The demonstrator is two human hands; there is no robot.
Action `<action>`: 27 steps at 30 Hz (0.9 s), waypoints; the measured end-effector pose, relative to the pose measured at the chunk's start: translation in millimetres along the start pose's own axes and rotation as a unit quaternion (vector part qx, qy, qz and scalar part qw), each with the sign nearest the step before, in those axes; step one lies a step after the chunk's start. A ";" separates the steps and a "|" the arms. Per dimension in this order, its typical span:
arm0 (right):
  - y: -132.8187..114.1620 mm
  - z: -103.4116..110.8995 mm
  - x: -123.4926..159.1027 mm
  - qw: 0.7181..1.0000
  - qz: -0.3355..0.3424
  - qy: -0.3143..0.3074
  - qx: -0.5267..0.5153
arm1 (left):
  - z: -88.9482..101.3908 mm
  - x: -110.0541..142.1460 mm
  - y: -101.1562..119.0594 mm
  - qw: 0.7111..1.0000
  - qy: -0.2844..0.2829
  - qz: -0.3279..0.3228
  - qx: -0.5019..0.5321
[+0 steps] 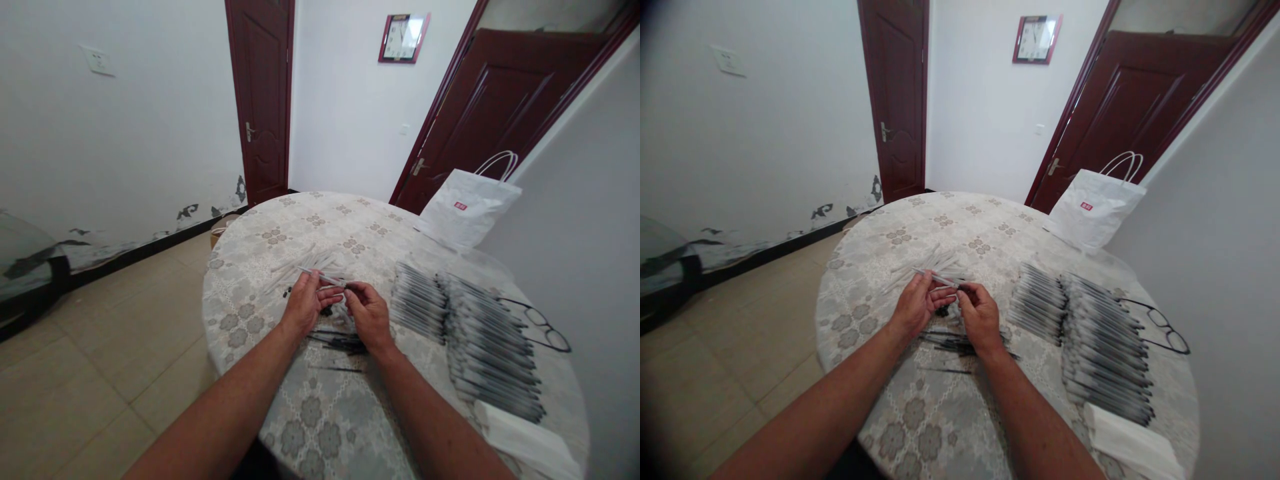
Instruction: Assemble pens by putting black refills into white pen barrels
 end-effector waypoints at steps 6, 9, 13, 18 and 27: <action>-0.8 6.5 -1.6 0.998 0.043 0.018 0.053 | -2.1 -1.1 -2.2 1.000 -0.010 0.000 -0.022; -3.5 9.6 -1.2 0.994 0.071 0.030 0.075 | -1.6 -2.5 -3.8 0.999 -0.013 -0.002 -0.029; -3.9 9.0 -0.3 0.992 0.081 0.024 0.090 | 1.2 -5.6 -5.2 0.999 -0.017 -0.007 -0.035; -3.6 5.5 0.6 0.989 0.078 -0.003 0.122 | 5.9 -7.8 -5.1 0.999 -0.007 -0.009 -0.048; 6.3 5.9 2.4 0.995 0.034 -0.015 0.088 | 4.9 -5.7 -12.9 0.997 -0.014 0.005 -0.074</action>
Point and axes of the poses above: each hand's wrist, its own x-axis away from the middle knuckle, its own z-axis out of the back of the hand, y = z × x, the point moved 9 cm from there along -x, towards the middle knuckle, and after that the axes turned 2 degrees about y, right-handed, at the moved point
